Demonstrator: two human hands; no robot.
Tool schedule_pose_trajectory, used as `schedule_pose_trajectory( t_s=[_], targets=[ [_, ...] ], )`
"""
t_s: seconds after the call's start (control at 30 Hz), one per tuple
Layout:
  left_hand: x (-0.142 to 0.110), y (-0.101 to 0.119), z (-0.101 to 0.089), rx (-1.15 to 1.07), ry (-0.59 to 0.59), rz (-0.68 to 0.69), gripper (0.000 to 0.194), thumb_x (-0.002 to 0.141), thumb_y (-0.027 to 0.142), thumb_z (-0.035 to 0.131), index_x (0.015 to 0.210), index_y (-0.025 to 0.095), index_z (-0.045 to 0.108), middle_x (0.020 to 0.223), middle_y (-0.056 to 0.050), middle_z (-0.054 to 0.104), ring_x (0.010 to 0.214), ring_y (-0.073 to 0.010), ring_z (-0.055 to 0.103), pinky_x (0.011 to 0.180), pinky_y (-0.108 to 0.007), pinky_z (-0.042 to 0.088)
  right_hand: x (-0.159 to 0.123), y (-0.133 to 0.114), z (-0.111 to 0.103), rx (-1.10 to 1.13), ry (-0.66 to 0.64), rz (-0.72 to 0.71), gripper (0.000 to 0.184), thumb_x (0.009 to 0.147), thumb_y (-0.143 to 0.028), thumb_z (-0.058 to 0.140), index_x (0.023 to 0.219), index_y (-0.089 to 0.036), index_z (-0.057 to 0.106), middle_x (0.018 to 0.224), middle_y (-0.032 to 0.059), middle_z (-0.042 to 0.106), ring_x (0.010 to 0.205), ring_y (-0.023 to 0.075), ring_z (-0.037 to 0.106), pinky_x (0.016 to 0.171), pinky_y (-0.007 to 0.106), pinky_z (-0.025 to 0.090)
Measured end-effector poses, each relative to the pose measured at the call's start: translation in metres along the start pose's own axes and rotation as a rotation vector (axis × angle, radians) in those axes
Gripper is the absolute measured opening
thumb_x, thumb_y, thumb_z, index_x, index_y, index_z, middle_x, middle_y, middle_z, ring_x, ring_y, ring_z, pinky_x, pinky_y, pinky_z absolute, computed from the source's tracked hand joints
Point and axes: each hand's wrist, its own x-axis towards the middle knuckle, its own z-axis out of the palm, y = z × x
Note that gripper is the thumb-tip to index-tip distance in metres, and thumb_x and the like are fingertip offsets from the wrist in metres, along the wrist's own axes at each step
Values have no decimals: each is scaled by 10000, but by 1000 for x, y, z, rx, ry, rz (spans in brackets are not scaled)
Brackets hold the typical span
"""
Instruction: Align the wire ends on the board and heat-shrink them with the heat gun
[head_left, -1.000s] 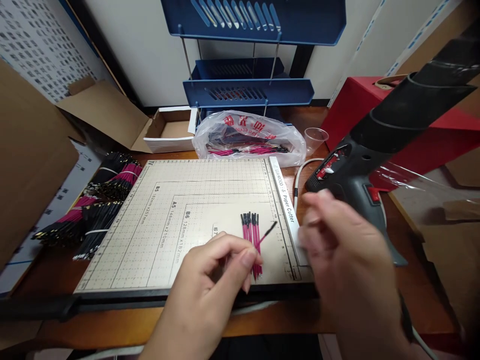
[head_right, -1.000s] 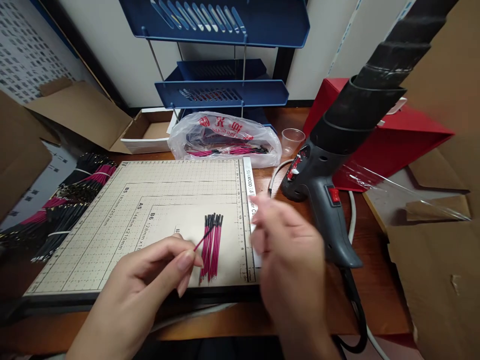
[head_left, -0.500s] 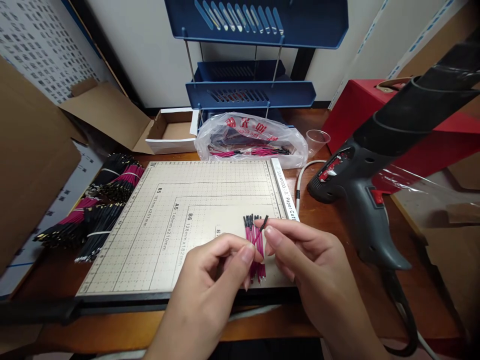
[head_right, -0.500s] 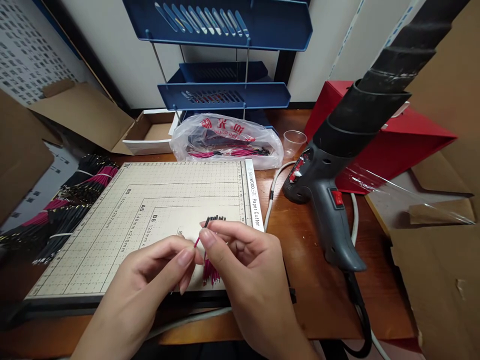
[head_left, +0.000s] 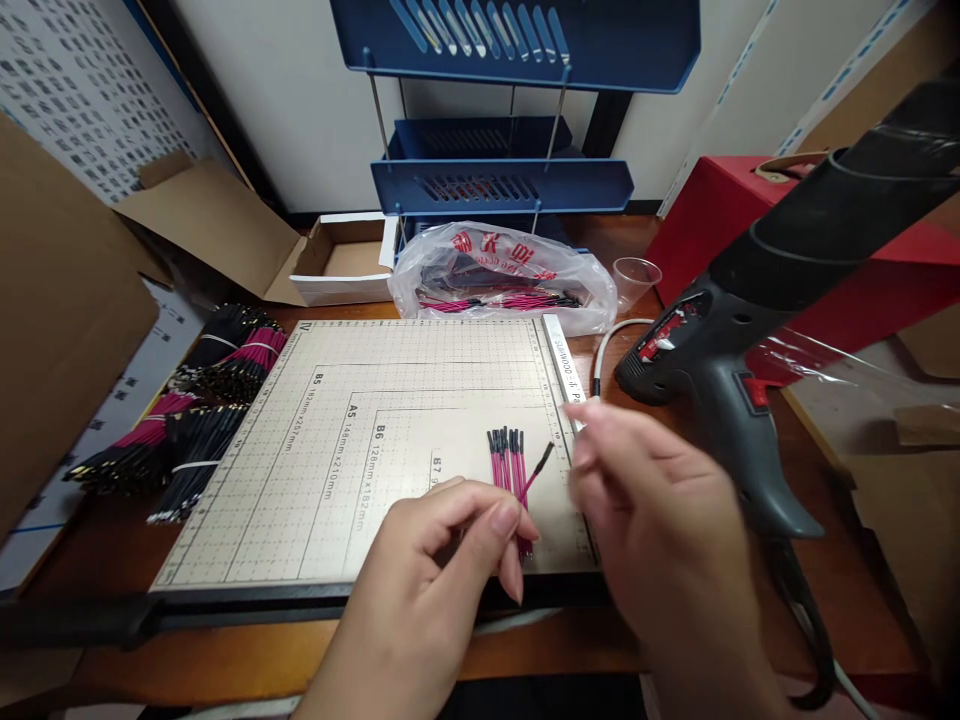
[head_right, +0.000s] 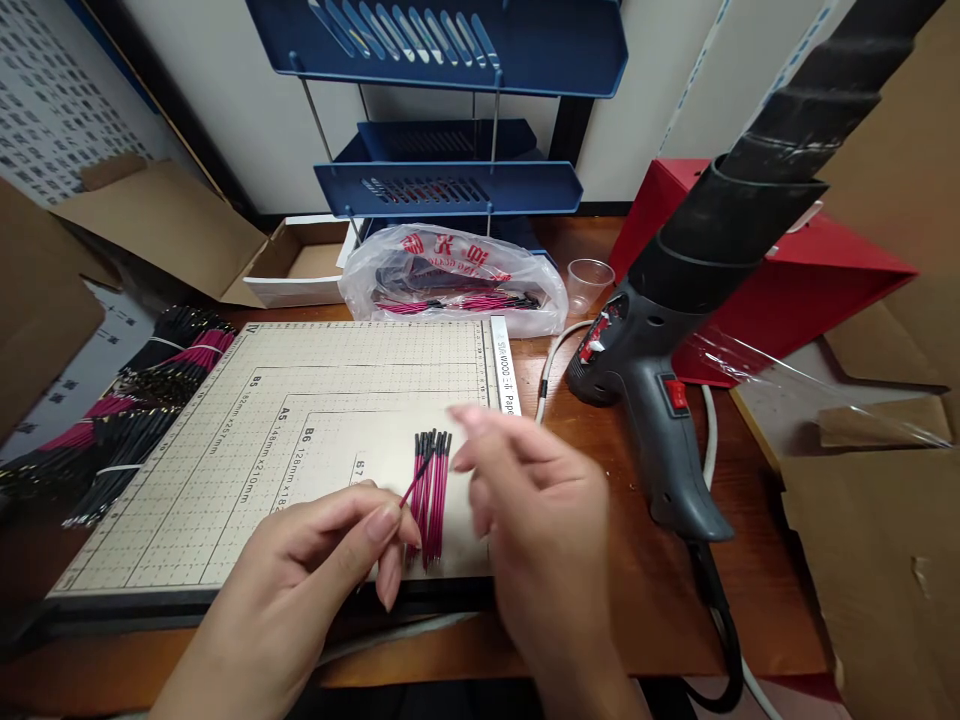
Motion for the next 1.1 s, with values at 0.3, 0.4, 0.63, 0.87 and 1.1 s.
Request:
schedule_pose_trajectory(
  t_s=[0.3, 0.4, 0.63, 0.87, 1.1],
  targets=[
    [-3, 1, -3, -12, -11, -49, 347, 1030, 400, 466, 827, 222, 683, 631, 24, 698, 618, -125, 594, 631, -244, 421, 0, -6, -19, -171, 30, -168, 321, 913, -503, 662, 795, -221, 759, 635, -19, 602, 466, 29, 442, 459, 167, 365],
    [-5, 0, -6, 110, 93, -63, 363, 1015, 444, 483, 800, 228, 681, 623, 18, 675, 598, -141, 568, 597, -269, 400, -6, -4, -24, -375, 3, -232, 326, 946, -476, 626, 778, -226, 751, 545, -35, 537, 480, 44, 449, 477, 171, 366],
    [12, -11, -11, 856, 403, 121, 348, 942, 331, 516, 616, 211, 499, 522, 30, 533, 567, -163, 480, 700, -360, 324, -8, 4, -33, -958, -147, -497, 223, 964, -299, 584, 1156, -276, 694, 969, -15, 758, 731, 121, 653, 676, 287, 459],
    [18, -15, -2, 967, 275, 154, 328, 968, 333, 520, 667, 204, 534, 620, 10, 582, 642, -181, 499, 713, -374, 273, -13, 21, -27, -1219, -218, -627, 51, 919, -251, 655, 955, -270, 685, 917, -29, 690, 818, 172, 582, 742, 353, 318],
    [11, -18, -6, 903, 240, 208, 146, 991, 290, 523, 888, 216, 594, 911, -21, 645, 872, -216, 551, 801, -390, 299, -16, 22, -20, -1119, -338, -622, 133, 933, -124, 579, 914, -247, 627, 951, -53, 660, 834, 124, 561, 759, 325, 317]
  ],
)
